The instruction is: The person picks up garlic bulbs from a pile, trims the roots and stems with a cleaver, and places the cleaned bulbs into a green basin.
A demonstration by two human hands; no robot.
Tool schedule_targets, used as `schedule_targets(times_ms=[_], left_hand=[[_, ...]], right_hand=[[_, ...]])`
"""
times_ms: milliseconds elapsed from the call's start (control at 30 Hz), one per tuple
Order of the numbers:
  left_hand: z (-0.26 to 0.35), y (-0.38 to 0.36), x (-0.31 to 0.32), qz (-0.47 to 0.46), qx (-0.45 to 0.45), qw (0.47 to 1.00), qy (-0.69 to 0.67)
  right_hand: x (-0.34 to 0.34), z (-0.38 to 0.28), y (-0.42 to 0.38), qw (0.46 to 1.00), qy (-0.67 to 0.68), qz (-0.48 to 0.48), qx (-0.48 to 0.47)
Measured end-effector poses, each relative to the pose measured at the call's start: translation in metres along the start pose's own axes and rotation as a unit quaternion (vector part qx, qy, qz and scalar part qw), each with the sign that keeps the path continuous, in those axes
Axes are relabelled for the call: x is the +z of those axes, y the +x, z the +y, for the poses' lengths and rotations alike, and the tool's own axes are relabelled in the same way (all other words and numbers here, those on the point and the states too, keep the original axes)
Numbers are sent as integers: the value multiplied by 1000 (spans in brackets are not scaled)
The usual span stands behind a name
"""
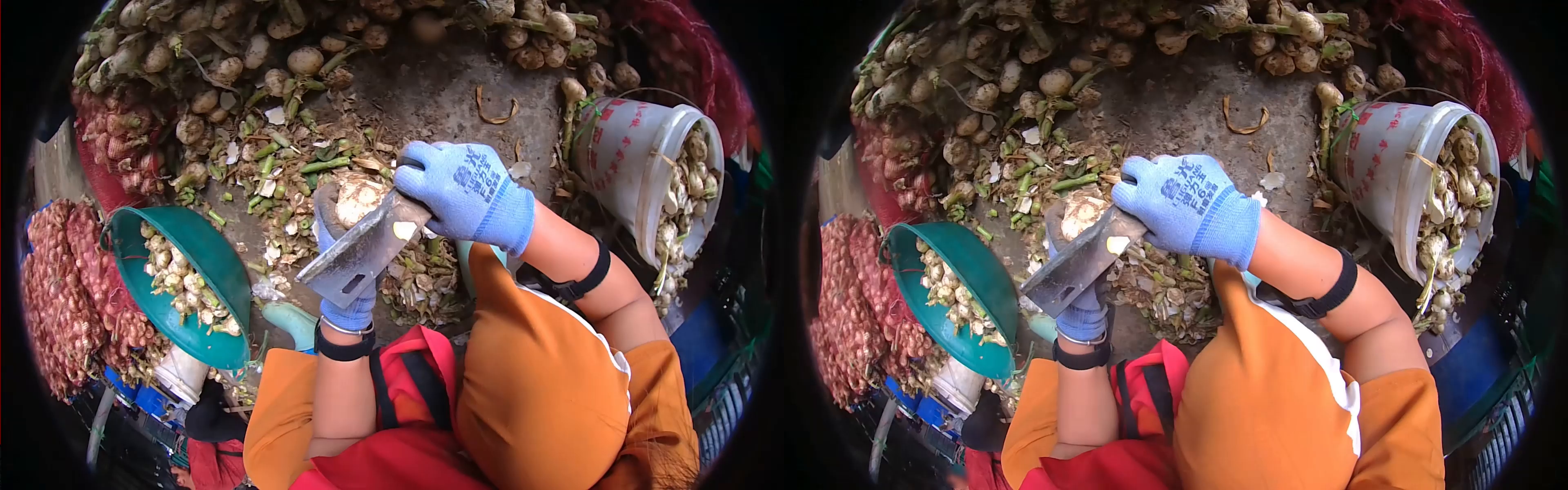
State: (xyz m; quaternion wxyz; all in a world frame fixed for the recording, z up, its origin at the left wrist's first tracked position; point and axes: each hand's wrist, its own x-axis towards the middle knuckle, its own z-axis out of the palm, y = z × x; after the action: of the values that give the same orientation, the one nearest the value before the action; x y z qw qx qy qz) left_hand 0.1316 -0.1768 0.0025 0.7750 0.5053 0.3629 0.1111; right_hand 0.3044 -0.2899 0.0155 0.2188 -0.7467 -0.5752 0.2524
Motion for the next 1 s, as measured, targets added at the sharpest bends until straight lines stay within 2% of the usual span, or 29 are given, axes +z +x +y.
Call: schedule_targets(times_ms=[67,133,167,233,300,333,367,400,433,467,500,533,567,600,633,700,733,767,800,833,900,967,1000], left_hand=[[-4,-1,-1,27,-28,988,-152],[17,-2,9,54,-94,993,-55],[23,-5,13,41,-106,993,-10],[36,-12,21,13,-126,989,82],[27,-11,39,23,4,999,28],[16,-2,31,18,74,982,172],[6,2,22,3,29,987,156],[-4,5,14,-11,-15,990,140],[-3,9,12,3,-52,995,83],[-2,14,10,21,-88,996,24],[0,13,6,34,-128,988,-84],[-1,9,-2,26,-112,993,-28],[0,8,-9,14,-89,996,26],[11,10,-13,60,-60,996,32],[25,13,-18,108,-30,993,38],[54,8,-60,52,21,976,-212],[58,9,-94,-76,67,914,-393],[60,7,-119,-197,105,803,-553],[65,0,-123,-158,103,819,-541],[64,6,-115,-159,98,835,-517],[57,18,-96,-171,95,847,-495],[34,24,-77,-59,7,930,-362],[19,25,-70,-66,6,928,-366]], right_hand=[[5,9,2,1000,18,3,16],[20,23,5,998,29,13,59],[26,32,7,993,29,-3,112],[50,75,7,963,47,36,264],[44,75,12,955,93,28,281],[45,64,11,905,314,-20,287],[44,53,10,808,515,-66,280],[35,39,12,783,564,-41,260],[19,25,14,786,553,-59,270],[21,21,19,890,430,20,149],[20,16,23,952,290,100,21],[7,13,18,977,206,37,34],[8,24,21,978,201,41,31],[13,44,27,985,117,-59,108],[15,62,33,970,30,-158,184],[9,90,32,978,-37,-60,194],[1,100,39,980,-48,14,194],[-6,109,47,975,-58,88,196],[-6,119,57,968,-52,89,228],[-12,129,72,961,-53,95,255],[16,154,87,951,-138,162,224],[21,146,87,959,-70,107,252],[24,138,82,961,-20,97,258]])
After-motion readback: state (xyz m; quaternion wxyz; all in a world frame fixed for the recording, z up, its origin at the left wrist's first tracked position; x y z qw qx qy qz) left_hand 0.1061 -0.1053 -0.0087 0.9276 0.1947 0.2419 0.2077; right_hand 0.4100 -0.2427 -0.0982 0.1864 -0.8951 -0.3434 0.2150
